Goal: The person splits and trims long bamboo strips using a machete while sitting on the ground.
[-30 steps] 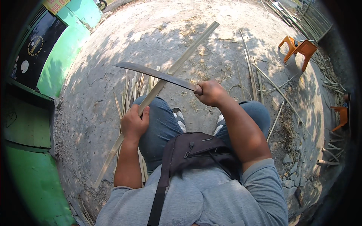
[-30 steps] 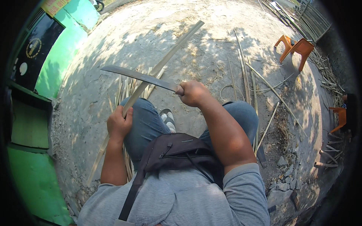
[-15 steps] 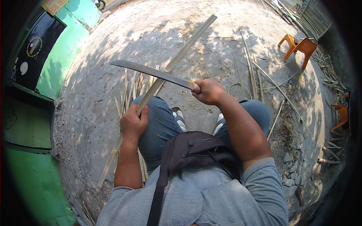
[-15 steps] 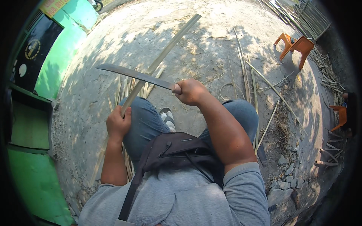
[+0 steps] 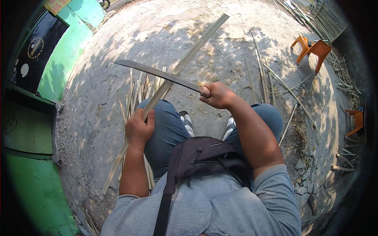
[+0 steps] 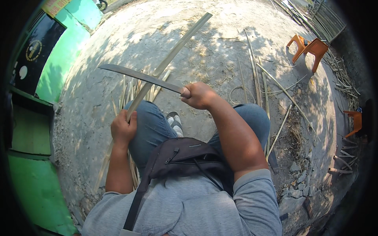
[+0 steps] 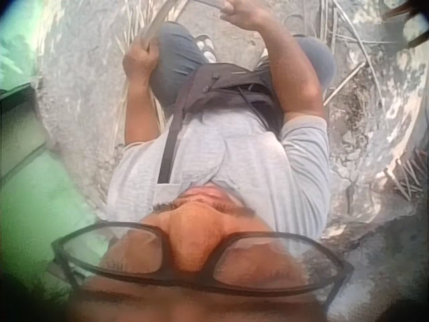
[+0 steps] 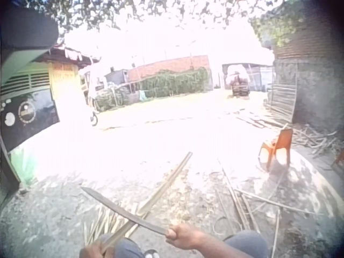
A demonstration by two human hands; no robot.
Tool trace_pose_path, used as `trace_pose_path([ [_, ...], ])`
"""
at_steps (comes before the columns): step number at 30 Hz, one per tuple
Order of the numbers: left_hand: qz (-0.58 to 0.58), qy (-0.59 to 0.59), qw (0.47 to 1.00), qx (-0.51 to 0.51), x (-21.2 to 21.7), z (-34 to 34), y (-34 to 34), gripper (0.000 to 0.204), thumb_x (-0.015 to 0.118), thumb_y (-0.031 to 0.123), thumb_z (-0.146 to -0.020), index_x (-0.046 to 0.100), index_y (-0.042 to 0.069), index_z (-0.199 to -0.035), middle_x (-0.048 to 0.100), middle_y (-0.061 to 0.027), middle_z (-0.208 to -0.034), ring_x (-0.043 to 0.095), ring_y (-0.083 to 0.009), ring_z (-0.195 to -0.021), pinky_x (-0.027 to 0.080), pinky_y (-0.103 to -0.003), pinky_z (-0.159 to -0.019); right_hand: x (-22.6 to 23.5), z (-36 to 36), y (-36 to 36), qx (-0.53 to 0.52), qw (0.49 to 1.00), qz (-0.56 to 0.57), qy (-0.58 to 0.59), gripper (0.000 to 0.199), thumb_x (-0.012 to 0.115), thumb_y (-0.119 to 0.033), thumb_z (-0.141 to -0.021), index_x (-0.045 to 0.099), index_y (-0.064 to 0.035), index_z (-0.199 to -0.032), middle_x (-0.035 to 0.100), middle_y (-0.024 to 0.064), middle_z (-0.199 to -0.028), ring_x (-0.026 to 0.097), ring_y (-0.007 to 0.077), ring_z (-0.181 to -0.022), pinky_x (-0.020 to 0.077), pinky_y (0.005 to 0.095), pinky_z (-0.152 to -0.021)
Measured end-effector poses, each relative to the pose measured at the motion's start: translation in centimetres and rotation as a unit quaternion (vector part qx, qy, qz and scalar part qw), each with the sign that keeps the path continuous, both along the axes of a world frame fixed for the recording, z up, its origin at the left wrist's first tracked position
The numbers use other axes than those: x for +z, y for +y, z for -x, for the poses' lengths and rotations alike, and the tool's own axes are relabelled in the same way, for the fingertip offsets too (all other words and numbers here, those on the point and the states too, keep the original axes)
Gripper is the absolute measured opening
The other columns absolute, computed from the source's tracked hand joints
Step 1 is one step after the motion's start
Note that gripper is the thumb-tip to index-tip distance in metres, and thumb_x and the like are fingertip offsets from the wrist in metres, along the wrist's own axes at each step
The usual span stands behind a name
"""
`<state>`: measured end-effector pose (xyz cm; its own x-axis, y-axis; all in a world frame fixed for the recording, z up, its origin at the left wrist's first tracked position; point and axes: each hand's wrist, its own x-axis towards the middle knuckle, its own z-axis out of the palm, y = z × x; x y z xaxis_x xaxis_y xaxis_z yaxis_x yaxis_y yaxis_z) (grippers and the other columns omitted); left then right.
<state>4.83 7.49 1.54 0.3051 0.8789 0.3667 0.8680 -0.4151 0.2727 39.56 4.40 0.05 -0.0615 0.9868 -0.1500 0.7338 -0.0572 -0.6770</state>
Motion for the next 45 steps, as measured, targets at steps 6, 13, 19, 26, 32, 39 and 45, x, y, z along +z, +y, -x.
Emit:
trace_pose_path([
  [6, -0.009, 0.001, 1.000, -0.005, 0.0, 0.0, -0.2, 0.043, 0.066, 0.046, -0.102, 0.061, 0.006, -0.087, 0.067, -0.0217, -0.075, 0.068, -0.0484, -0.073, 0.052, -0.057, -0.066, -0.1, 0.1, -0.1, -0.007, 1.000, 0.007, -0.003, 0.028, 0.078, -0.035, -0.094, 0.075, -0.0100, -0.107, 0.077, 0.0184, -0.102, 0.073, 0.0378, -0.099, 0.0570, 0.0461, -0.087],
  [13, -0.012, -0.005, 1.000, -0.002, -0.1, 0.0, -0.2, 0.043, 0.066, 0.046, -0.102, 0.061, 0.007, -0.086, 0.066, -0.0216, -0.074, 0.068, -0.0483, -0.074, 0.051, -0.056, -0.066, 0.0, 0.2, -0.1, -0.015, 1.000, 0.007, -0.004, 0.027, 0.079, -0.034, -0.093, 0.076, -0.0113, -0.108, 0.077, 0.0176, -0.104, 0.073, 0.0381, -0.100, 0.0571, 0.0465, -0.087],
  [19, -0.013, 0.007, 1.000, 0.006, -0.1, -0.2, -0.2, 0.042, 0.066, 0.045, -0.102, 0.063, 0.007, -0.087, 0.067, -0.0212, -0.075, 0.068, -0.0476, -0.074, 0.052, -0.056, -0.066, -0.3, 0.5, -0.2, -0.049, 0.998, -0.026, -0.042, 0.026, 0.079, -0.033, -0.094, 0.076, -0.0137, -0.110, 0.078, 0.0168, -0.107, 0.073, 0.0396, -0.103, 0.0575, 0.0486, -0.088],
  [26, -0.026, 0.021, 0.999, 0.001, -0.4, 0.0, -0.1, 0.042, 0.066, 0.047, -0.102, 0.063, 0.007, -0.089, 0.069, -0.0205, -0.077, 0.069, -0.0468, -0.071, 0.054, -0.057, -0.065, -1.0, 0.5, -0.4, -0.039, 0.998, -0.040, -0.013, 0.028, 0.081, -0.032, -0.093, 0.073, -0.0096, -0.107, 0.076, 0.0200, -0.098, 0.072, 0.0424, -0.096, 0.0560, 0.0495, -0.083],
  [32, 0.001, 0.035, 0.999, 0.028, -0.4, 0.0, 0.0, 0.043, 0.066, 0.048, -0.101, 0.065, 0.006, -0.091, 0.071, -0.0218, -0.083, 0.071, -0.0469, -0.079, 0.054, -0.056, -0.069, -1.1, 0.5, -0.3, -0.042, 0.998, -0.042, -0.019, 0.028, 0.082, -0.032, -0.093, 0.073, -0.0080, -0.105, 0.076, 0.0206, -0.097, 0.072, 0.0427, -0.095, 0.0558, 0.0494, -0.082],
  [39, 0.005, 0.018, 1.000, 0.021, -0.1, -0.3, -0.1, 0.044, 0.066, 0.049, -0.101, 0.066, 0.006, -0.091, 0.070, -0.0217, -0.081, 0.071, -0.0471, -0.078, 0.053, -0.056, -0.068, -0.9, 0.5, -0.4, -0.045, 0.997, -0.054, -0.026, 0.027, 0.082, -0.031, -0.092, 0.073, -0.0074, -0.101, 0.075, 0.0210, -0.095, 0.072, 0.0432, -0.093, 0.0558, 0.0492, -0.081],
  [45, -0.007, 0.013, 1.000, 0.010, -0.1, -0.2, 0.0, 0.045, 0.066, 0.050, -0.102, 0.063, 0.007, -0.087, 0.069, -0.0191, -0.075, 0.071, -0.0454, -0.073, 0.055, -0.056, -0.066, 0.1, 1.3, -0.6, -0.066, 0.996, -0.030, -0.060, 0.025, 0.077, -0.034, -0.094, 0.076, -0.0136, -0.108, 0.077, 0.0170, -0.105, 0.073, 0.0404, -0.103, 0.0572, 0.0497, -0.089],
])
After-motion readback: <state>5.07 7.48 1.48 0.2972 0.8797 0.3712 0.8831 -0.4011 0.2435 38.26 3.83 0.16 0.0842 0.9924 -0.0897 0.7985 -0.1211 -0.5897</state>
